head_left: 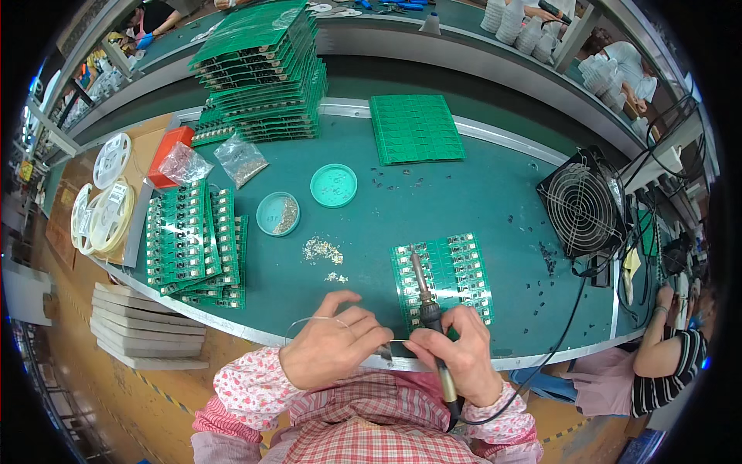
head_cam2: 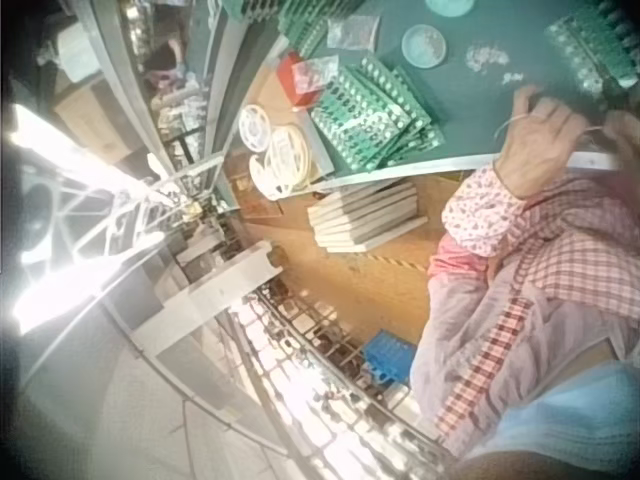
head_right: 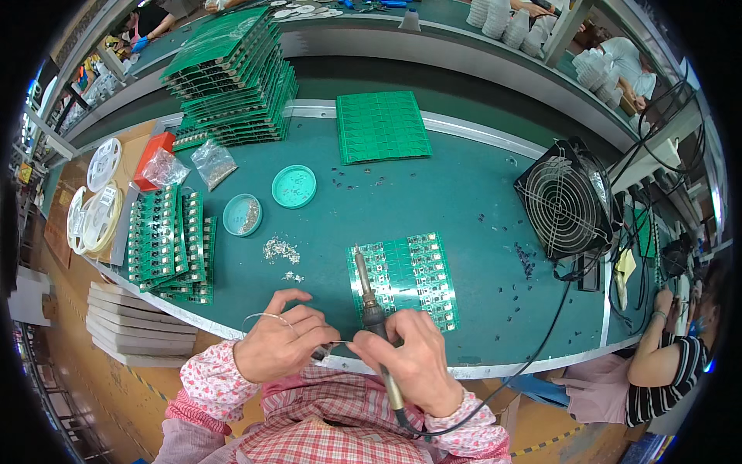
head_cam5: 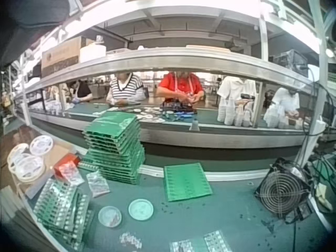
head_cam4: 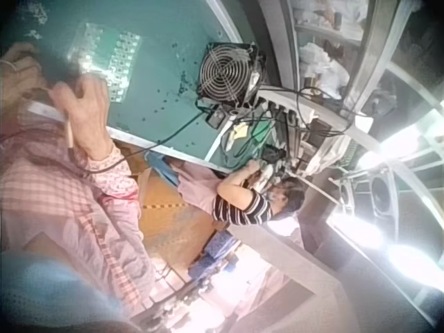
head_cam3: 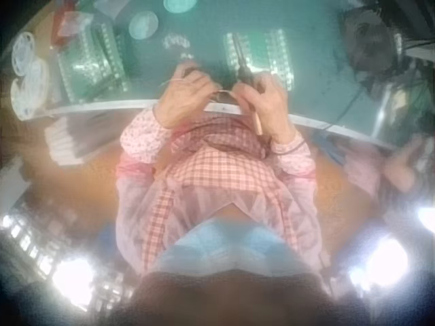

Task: The person solders small electronic components onto circuit boards using a soldering iron, solder wire, and tweezers.

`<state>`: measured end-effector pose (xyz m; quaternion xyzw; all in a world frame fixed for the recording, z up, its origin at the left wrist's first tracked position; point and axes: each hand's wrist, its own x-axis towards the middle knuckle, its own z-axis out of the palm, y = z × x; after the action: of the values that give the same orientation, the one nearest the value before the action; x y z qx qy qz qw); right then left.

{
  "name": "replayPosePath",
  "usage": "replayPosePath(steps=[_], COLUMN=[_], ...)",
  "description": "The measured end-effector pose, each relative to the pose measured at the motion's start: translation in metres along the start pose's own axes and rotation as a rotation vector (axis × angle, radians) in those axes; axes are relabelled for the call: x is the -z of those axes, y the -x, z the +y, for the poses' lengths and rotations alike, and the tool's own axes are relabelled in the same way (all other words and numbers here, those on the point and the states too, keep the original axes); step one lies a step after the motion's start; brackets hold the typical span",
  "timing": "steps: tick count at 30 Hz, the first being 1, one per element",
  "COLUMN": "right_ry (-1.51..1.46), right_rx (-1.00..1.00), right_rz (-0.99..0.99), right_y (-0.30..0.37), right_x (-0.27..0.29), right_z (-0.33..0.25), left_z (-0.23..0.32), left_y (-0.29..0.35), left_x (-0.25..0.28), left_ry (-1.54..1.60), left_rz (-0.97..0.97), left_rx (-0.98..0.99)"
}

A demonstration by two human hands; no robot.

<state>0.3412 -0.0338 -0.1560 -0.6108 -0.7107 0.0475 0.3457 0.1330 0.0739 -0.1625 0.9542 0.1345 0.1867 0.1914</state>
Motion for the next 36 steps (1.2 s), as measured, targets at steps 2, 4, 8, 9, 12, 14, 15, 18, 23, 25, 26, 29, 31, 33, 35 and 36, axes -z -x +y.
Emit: replayPosePath(steps=[2, 4, 8, 9, 12, 14, 15, 18, 23, 25, 26, 29, 31, 33, 35, 36], right_ry=[-0.048, -0.042, 0.145, 0.143, 0.129, 0.126, 0.115, 0.127, 0.186, 0.186, 0.184, 0.171, 0.169, 0.159, 0.153, 0.153], right_rx=[-0.014, -0.174, -0.180, -0.181, -0.237, -0.306, -0.299, -0.348, -0.366, -0.366, -0.358, -0.352, -0.362, -0.376, -0.384, -0.387], right_rz=[-0.039, 0.048, 0.082, 0.079, 0.001, -0.002, -0.001, 0.028, 0.013, 0.013, 0.023, 0.050, 0.068, 0.090, 0.124, 0.122], right_y=[0.004, 0.013, 0.020, 0.023, 0.031, 0.030, 0.030, 0.024, 0.016, 0.014, 0.015, 0.023, 0.031, 0.035, 0.037, 0.036], right_x=[0.007, 0.008, 0.021, 0.020, 0.013, 0.007, 0.004, -0.002, -0.005, -0.007, -0.009, -0.010, -0.009, -0.009, -0.011, -0.011], right_z=[0.010, 0.025, 0.033, 0.032, 0.025, 0.021, 0.020, 0.017, 0.010, 0.010, 0.008, 0.006, 0.005, 0.006, 0.008, 0.007], left_z=[-0.001, -0.003, -0.001, 0.002, 0.013, 0.014, 0.013, 0.009, 0.002, 0.001, 0.000, -0.011, -0.017, -0.021, -0.022, -0.022], left_y=[0.001, 0.003, 0.011, 0.011, 0.009, 0.010, 0.011, 0.016, 0.031, 0.033, 0.034, 0.034, 0.029, 0.028, 0.030, 0.030], left_x=[0.005, 0.003, -0.007, -0.007, -0.009, -0.012, -0.013, -0.011, -0.002, -0.002, -0.002, -0.008, -0.006, -0.006, -0.009, -0.010], left_ry=[0.061, 0.093, 0.186, 0.187, 0.128, 0.117, 0.105, 0.131, 0.109, 0.122, 0.140, 0.153, 0.110, 0.067, 0.073, 0.077], left_rz=[-0.096, -0.073, 0.087, 0.085, 0.131, 0.142, 0.143, 0.151, 0.322, 0.354, 0.385, 0.544, 0.561, 0.582, 0.580, 0.579], left_rx=[-0.006, 0.034, 0.220, 0.223, 0.317, 0.330, 0.337, 0.308, 0.515, 0.532, 0.544, 0.639, 0.662, 0.669, 0.669, 0.668])
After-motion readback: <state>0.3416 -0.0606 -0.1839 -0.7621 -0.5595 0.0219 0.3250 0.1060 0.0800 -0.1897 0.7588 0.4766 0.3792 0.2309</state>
